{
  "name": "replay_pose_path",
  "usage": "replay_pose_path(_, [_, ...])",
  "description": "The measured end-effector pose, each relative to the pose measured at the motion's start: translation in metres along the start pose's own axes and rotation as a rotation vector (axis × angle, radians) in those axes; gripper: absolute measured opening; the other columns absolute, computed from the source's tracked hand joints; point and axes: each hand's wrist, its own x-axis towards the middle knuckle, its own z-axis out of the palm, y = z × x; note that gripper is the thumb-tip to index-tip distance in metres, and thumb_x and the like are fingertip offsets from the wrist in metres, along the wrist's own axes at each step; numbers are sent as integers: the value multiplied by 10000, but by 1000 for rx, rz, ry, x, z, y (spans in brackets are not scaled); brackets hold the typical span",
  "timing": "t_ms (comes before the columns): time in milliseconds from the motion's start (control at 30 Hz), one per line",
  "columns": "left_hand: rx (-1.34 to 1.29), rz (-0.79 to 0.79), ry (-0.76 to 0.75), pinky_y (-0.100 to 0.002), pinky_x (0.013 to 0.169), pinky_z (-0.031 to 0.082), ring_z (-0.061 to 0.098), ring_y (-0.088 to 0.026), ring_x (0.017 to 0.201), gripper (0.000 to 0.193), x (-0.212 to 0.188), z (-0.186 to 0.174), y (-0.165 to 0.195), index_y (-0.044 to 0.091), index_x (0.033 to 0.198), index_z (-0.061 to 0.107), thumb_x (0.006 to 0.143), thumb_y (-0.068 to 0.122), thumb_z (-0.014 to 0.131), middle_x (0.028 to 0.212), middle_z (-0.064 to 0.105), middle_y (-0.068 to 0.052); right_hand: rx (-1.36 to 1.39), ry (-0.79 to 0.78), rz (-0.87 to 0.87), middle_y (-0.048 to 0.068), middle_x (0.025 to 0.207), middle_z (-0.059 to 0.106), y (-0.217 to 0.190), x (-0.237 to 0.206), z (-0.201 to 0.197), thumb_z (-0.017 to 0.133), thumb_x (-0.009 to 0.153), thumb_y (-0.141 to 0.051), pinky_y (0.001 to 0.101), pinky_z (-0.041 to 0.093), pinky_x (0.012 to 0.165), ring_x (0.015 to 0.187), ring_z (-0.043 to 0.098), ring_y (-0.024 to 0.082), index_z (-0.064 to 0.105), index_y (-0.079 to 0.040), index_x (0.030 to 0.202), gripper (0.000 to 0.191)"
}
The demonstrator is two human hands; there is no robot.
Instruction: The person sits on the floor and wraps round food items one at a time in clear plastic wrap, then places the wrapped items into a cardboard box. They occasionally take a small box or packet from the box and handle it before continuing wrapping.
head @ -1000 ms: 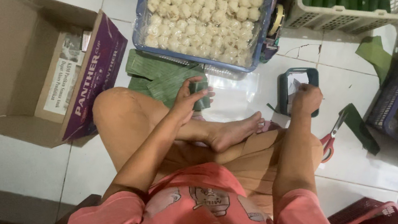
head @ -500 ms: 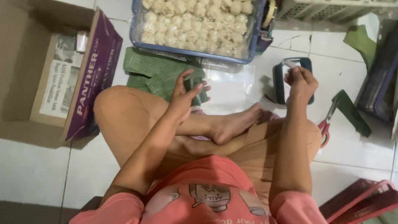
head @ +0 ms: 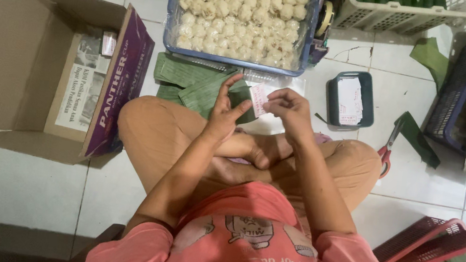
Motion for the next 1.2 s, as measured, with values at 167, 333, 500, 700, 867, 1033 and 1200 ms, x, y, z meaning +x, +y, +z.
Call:
replay_pose_path(167, [56,5,2,-345,1009,557,654,-207,1150,708,2,9,-5,121,1556,336,966,-1,708,1259,663,-131,-39,21,-12,69,887,734,15,-10,14,758,813,28,250,545,754,825,699,120,707,21,1001,195])
replay_pose_path(333, [84,63,152,-338,926,584,691,-228,1096,587,4,12,-18,72,1431,440,932,-42,728,1186,673,-164,-380,116,-157,78,983,744,-2,-29,25,747,906,-15,278,562,787,880,712,149,740,17,1080,176])
replay_pose_path(500, [72,78,359,-310,817,550,635,-194,976,485,12,27,-26,45,1350,480,951,-62,735,1144,636,-131,-599,101,-383,122,1119,716,-13,-40,43,714,877,-56,345,556,868,1014,716,251,597,-2,1334,475])
replay_pose_path(700, [-165,-43,194,-273,958,566,657,-161,1112,568,22,19,-23,52,1421,468,900,14,691,1238,660,-95,-745,67,-514,176,1219,650,-14,-23,33,782,841,-123,439,524,929,1101,644,375,561,-15,1337,554])
replay_pose_path(867, [250,-60,92,-270,957,530,623,-150,1097,386,45,-19,-39,-34,1284,630,926,-16,774,1194,652,-75,-847,60,-401,190,1311,588,-5,-7,6,682,961,-96,431,525,890,1016,667,341,663,-103,1329,368])
replay_pose_path(1033, [390,-318,264,-330,612,589,684,-194,782,260,51,-26,-49,8,1172,715,955,134,780,1032,677,-91,-698,86,-455,165,1261,561,28,31,-37,749,893,-101,356,558,761,920,629,276,646,-82,1295,416])
replay_pose_path(1200, [251,-513,449,-333,360,508,664,-250,571,227,62,-8,-40,144,1087,647,909,265,718,1030,642,-20,-105,553,-296,110,1173,612,32,132,-114,697,1066,-212,303,590,692,883,612,152,618,-55,1332,318])
